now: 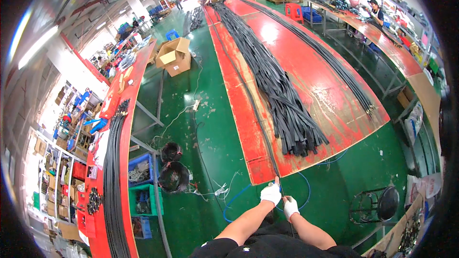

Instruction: Inspecting and cutting long rubber strips on a red workbench in a factory.

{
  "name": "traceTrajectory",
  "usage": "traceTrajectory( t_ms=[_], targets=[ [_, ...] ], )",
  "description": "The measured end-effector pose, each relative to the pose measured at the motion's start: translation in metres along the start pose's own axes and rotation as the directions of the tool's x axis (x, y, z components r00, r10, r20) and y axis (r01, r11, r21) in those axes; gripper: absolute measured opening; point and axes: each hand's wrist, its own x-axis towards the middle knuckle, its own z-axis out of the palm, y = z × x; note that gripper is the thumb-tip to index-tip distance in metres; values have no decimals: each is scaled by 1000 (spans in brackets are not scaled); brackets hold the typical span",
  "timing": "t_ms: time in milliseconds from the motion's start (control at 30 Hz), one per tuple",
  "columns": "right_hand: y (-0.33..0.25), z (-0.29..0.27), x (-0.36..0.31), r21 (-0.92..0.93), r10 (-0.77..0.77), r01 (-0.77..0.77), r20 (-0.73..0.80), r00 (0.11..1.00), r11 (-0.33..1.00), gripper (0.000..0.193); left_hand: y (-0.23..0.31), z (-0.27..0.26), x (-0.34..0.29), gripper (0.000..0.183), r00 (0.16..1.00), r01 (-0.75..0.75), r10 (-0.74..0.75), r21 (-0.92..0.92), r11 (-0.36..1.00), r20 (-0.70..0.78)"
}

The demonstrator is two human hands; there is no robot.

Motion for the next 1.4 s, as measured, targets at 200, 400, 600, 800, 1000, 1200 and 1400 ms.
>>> traceTrajectory(
  t_ms=[200,400,600,800,1000,1200,1400],
  targets=[
    [22,-14,0,57,-64,66,-33,997,996,25,5,7,2,78,999,-34,33,-20,999,-27],
    [-19,-22,-10,113,250,-275,193,949,955,30,0,7,-14,75,999,9,-11,-43,999,-50],
    [-24,-9,0,239,133,-169,161,978,956,35,17,10,-22,75,993,73,-77,-42,996,-86],
    [16,-8,15,218,-53,33,86,995,975,34,24,37,-23,70,978,108,-100,33,994,-185],
    [26,-14,-10,224,-24,-1,110,994,975,32,29,47,-34,75,977,132,-110,111,985,-183],
    [64,-26,-18,195,-51,32,92,994,980,31,39,56,-42,75,981,111,-97,76,991,-168],
    [57,-27,-21,223,-11,-18,130,991,975,30,39,52,-52,75,982,113,-102,61,992,-161]
  ],
)
